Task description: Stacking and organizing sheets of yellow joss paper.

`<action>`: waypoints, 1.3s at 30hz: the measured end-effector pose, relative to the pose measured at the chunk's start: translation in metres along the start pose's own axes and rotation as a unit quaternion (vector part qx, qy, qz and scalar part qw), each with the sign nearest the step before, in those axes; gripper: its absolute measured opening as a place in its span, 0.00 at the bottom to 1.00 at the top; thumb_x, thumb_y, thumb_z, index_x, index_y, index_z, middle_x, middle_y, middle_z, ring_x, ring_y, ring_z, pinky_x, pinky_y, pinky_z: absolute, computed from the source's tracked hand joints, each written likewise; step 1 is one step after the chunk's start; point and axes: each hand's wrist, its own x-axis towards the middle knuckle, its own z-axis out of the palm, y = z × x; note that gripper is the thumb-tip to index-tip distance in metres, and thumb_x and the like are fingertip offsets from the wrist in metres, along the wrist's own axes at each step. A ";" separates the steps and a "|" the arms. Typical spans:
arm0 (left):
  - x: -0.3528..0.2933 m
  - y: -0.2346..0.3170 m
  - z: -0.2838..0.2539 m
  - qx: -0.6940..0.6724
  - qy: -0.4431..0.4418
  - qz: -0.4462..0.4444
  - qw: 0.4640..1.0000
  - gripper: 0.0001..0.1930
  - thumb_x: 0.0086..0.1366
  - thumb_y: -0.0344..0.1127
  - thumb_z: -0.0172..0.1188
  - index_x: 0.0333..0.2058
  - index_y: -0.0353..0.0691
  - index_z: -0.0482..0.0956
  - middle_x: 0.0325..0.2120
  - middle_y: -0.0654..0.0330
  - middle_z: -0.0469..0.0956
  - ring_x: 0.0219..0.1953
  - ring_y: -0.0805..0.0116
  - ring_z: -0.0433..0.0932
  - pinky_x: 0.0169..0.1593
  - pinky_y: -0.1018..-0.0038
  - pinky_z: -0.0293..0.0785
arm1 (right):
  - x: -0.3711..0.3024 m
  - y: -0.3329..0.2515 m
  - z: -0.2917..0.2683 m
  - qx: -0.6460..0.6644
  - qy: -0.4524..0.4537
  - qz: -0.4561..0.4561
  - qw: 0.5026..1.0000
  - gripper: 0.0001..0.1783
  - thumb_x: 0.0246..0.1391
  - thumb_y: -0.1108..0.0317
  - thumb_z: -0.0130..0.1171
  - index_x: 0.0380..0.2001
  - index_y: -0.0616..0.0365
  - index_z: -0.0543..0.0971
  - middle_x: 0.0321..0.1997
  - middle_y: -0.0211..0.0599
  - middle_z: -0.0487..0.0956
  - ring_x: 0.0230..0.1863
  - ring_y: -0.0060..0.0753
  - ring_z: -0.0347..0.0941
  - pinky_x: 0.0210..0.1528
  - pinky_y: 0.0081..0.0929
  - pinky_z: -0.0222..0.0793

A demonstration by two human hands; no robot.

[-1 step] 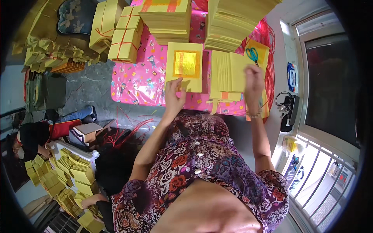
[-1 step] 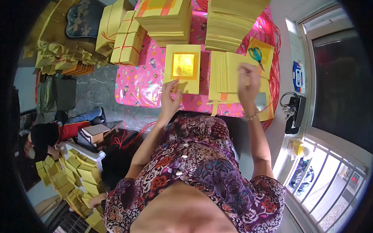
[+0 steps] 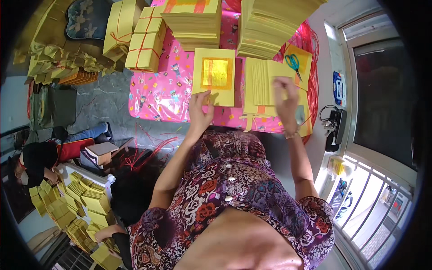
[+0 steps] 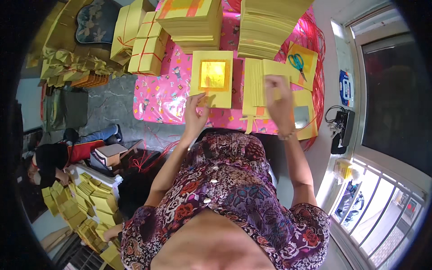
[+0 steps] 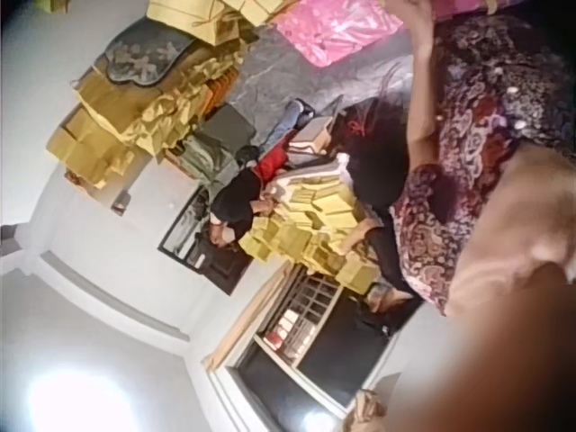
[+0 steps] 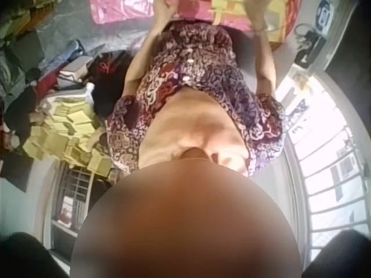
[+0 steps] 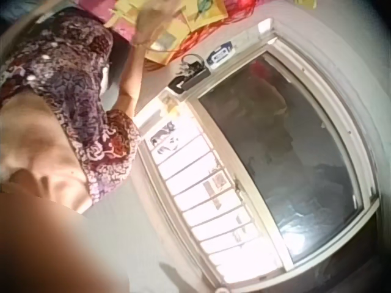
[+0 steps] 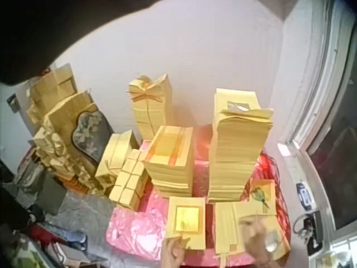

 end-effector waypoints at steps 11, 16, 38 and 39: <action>0.014 -0.021 -0.028 0.154 -0.121 0.127 0.972 0.25 0.50 0.32 0.71 0.49 0.47 0.77 0.47 0.59 0.74 0.53 0.53 0.67 0.54 0.58 0.66 | -0.053 0.024 0.106 -0.214 -0.320 -0.118 0.915 0.22 0.45 0.60 0.70 0.43 0.53 0.76 0.44 0.36 0.73 0.49 0.42 0.70 0.47 0.39 0.69; 0.018 -0.032 -0.026 0.141 -0.142 0.099 0.975 0.24 0.48 0.32 0.72 0.47 0.46 0.79 0.46 0.59 0.75 0.51 0.54 0.69 0.55 0.59 0.67 | -0.056 0.041 0.114 -0.181 -0.314 -0.117 0.925 0.24 0.42 0.60 0.72 0.42 0.53 0.76 0.43 0.35 0.73 0.47 0.41 0.70 0.45 0.38 0.71; 0.071 -0.059 -0.036 -0.004 -0.287 -0.006 0.958 0.08 0.57 0.41 0.70 0.33 0.45 0.89 0.29 0.61 0.81 0.35 0.63 0.80 0.42 0.68 0.76 | -0.045 0.038 0.115 -0.083 -0.281 0.108 0.950 0.13 0.56 0.59 0.63 0.29 0.58 0.84 0.33 0.37 0.77 0.38 0.43 0.73 0.47 0.38 0.68; 0.073 -0.059 -0.036 -0.006 -0.289 -0.004 0.957 0.08 0.57 0.41 0.70 0.33 0.45 0.89 0.29 0.61 0.81 0.35 0.63 0.80 0.42 0.68 0.76 | -0.045 0.037 0.115 -0.084 -0.283 0.124 0.947 0.13 0.56 0.59 0.63 0.29 0.58 0.84 0.33 0.37 0.77 0.38 0.43 0.74 0.48 0.38 0.67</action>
